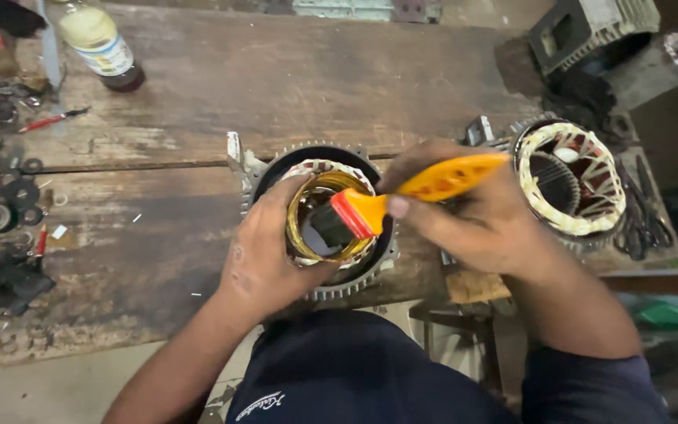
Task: The person holds a can of dark varnish in one hand and uses a paint brush to coat the copper windings inside electric motor stator housings. They dip the brush into the can and brush the windings on one motor, then move to another motor housing and continue brushing its windings.
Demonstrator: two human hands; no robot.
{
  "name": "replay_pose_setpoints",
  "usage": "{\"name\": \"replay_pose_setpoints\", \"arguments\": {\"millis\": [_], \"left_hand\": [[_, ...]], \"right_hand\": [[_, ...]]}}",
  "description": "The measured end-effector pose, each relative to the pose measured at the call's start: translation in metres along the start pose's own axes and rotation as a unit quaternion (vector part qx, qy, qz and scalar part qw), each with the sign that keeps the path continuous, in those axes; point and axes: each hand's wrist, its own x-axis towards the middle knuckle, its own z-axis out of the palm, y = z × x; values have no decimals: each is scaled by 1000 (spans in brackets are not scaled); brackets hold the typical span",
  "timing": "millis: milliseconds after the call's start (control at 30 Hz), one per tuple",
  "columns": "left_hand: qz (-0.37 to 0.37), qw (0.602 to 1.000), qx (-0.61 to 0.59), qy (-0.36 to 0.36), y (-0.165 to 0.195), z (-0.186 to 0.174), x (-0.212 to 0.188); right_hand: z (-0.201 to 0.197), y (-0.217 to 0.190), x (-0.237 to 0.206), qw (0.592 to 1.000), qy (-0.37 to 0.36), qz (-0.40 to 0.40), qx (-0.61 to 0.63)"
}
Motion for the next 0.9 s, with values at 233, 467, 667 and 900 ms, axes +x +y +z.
{"name": "replay_pose_setpoints", "arguments": {"millis": [233, 467, 667, 900], "left_hand": [[38, 997, 33, 53, 19, 22, -7], [3, 994, 74, 83, 32, 40, -9], [-28, 987, 114, 106, 35, 54, -7], [-40, 984, 127, 120, 30, 63, -1]], "right_hand": [[-17, 25, 11, 994, -79, -19, -70], [-50, 48, 10, 993, -28, 94, 66], [-78, 71, 14, 993, -32, 67, 92], [-104, 99, 24, 990, -30, 76, 113]]}}
